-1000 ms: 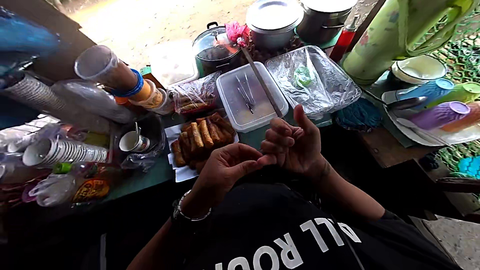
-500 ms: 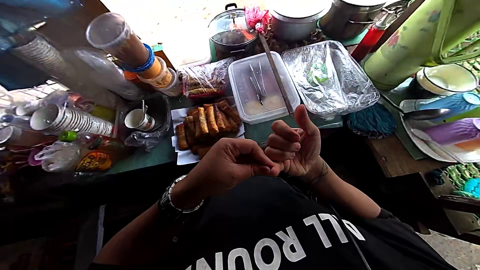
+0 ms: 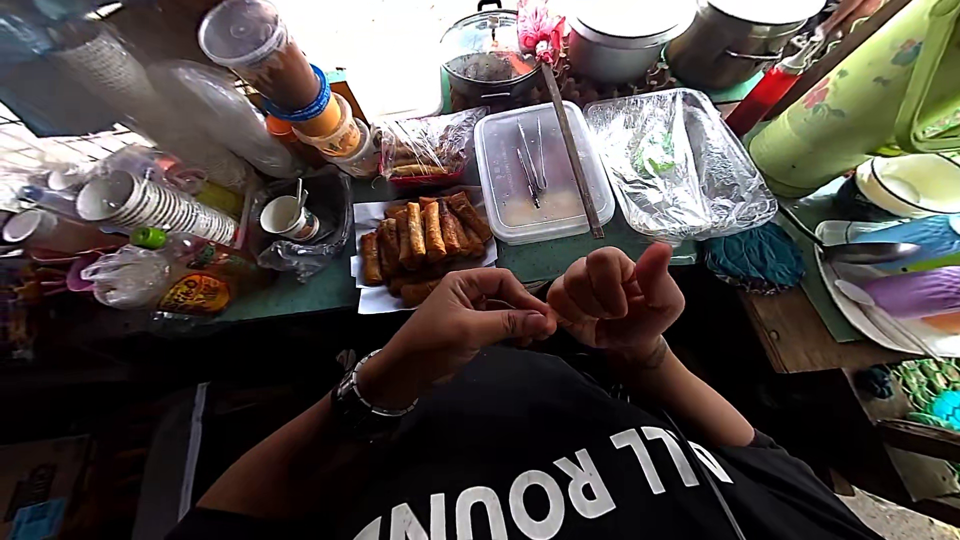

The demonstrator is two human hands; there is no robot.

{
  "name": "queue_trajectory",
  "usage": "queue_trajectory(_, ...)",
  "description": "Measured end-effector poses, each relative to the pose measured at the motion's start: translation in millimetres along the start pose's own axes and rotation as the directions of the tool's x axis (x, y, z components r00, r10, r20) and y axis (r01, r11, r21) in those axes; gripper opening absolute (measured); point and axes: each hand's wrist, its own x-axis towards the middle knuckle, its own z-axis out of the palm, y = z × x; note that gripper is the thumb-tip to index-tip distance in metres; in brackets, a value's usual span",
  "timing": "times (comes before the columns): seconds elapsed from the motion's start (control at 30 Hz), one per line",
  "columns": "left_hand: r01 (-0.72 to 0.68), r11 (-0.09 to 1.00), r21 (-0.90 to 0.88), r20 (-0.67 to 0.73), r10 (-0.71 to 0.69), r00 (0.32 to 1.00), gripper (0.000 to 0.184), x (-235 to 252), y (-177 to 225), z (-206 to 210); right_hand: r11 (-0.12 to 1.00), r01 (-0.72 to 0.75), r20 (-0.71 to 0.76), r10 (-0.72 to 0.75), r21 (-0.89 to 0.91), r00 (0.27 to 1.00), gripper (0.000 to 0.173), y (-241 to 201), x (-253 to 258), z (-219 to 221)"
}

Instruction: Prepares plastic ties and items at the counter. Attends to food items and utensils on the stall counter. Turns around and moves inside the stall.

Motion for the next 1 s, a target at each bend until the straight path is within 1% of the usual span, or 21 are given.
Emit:
queue_trajectory(0.07,0.087,0.986,-0.145,-0.018,-0.090,0.996,0.016,0.8,-6.1,1.9,0.987,0.075,0.062,-0.066,-0.145,0.996,0.043,1.9,-0.8,2.4)
queue_trajectory(0.1,0.116,0.972,-0.203,-0.016,-0.122,0.992,0.018,1.3,-10.2,2.5,0.982,0.091,0.064,-0.081,-0.164,0.995,0.043,2.2,-0.4,3.9)
queue_trajectory(0.13,0.131,0.962,-0.239,-0.021,-0.140,0.990,0.017,1.5,-12.4,2.9,0.984,0.091,0.019,-0.089,-0.151,0.996,0.043,2.3,0.7,5.4)
queue_trajectory(0.2,0.127,0.962,-0.241,-0.041,-0.141,0.989,0.013,0.7,-10.5,1.6,0.993,0.063,-0.122,-0.075,-0.103,0.990,0.039,-0.4,3.5,4.5)
queue_trajectory(0.23,0.119,0.965,-0.234,-0.052,-0.135,0.989,0.014,-0.7,-8.6,0.6,0.991,0.028,-0.167,-0.049,-0.129,0.985,0.034,-3.2,2.5,2.4)
queue_trajectory(0.27,0.107,0.968,-0.227,-0.064,-0.125,0.990,0.015,-2.4,-6.9,-0.4,0.973,-0.025,-0.196,-0.021,-0.228,0.980,0.029,-6.3,0.7,1.1)
queue_trajectory(0.3,0.089,0.972,-0.219,-0.081,-0.109,0.991,0.015,-3.9,-5.7,-1.2,0.918,-0.079,-0.214,-0.007,-0.389,0.977,0.023,-9.0,-1.0,0.9)
queue_trajectory(0.33,0.070,0.976,-0.207,-0.099,-0.092,0.991,0.016,-5.3,-5.0,-1.5,0.821,-0.119,-0.222,-0.010,-0.559,0.975,0.016,-10.8,-2.3,2.5)
queue_trajectory(0.37,0.047,0.980,-0.192,-0.109,-0.069,0.992,0.015,-6.6,-4.9,-1.8,0.711,-0.139,-0.216,-0.018,-0.689,0.976,0.009,-11.0,-3.0,5.6)
queue_trajectory(0.4,0.017,0.984,-0.177,-0.114,-0.037,0.993,0.015,-7.5,-5.7,-2.0,0.630,-0.147,-0.208,-0.024,-0.763,0.978,0.003,-10.1,-2.7,9.5)
queue_trajectory(0.43,-0.019,0.987,-0.157,-0.116,0.000,0.993,0.015,-8.1,-7.2,-2.4,0.591,-0.150,-0.208,-0.030,-0.792,0.978,0.006,-8.1,-2.6,12.7)
queue_trajectory(0.47,-0.049,0.991,-0.126,-0.117,0.034,0.993,0.016,-8.4,-8.5,-2.6,0.575,-0.155,-0.213,-0.035,-0.804,0.976,0.009,-5.7,-2.7,14.7)
queue_trajectory(0.6,-0.118,0.992,0.034,-0.086,0.121,0.989,0.015,-8.3,-9.8,-4.0,0.533,-0.133,-0.184,-0.043,-0.836,0.982,0.010,2.4,-1.7,13.1)
queue_trajectory(0.67,-0.134,0.984,0.116,-0.085,0.145,0.986,0.013,-8.0,-8.4,-4.6,0.458,-0.096,-0.142,-0.066,-0.884,0.988,0.011,4.0,0.8,11.4)
queue_trajectory(0.77,-0.157,0.935,0.319,-0.122,0.205,0.971,0.010,-9.6,-10.0,-7.4,0.240,-0.052,-0.077,-0.095,-0.969,0.993,0.013,5.9,2.4,12.4)
queue_trajectory(0.83,-0.180,0.862,0.474,-0.134,0.272,0.953,0.009,-11.1,-12.8,-10.7,0.070,-0.008,-0.017,-0.130,-0.997,0.991,0.011,7.8,3.6,15.6)
queue_trajectory(0.9,-0.195,0.791,0.580,-0.147,0.337,0.930,0.013,-9.4,-15.3,-13.8,-0.086,0.039,0.052,-0.158,-0.996,0.986,0.008,8.0,7.9,16.2)
queue_trajectory(0.93,-0.184,0.759,0.625,-0.155,0.352,0.923,0.014,-8.3,-14.6,-14.0,-0.151,0.057,0.082,-0.164,-0.987,0.983,0.007,8.6,9.6,15.3)
queue_trajectory(1.0,-0.131,0.717,0.685,-0.165,0.328,0.930,0.015,-9.1,-10.8,-12.6,-0.243,0.079,0.120,-0.159,-0.967,0.980,0.006,9.9,11.2,13.8)
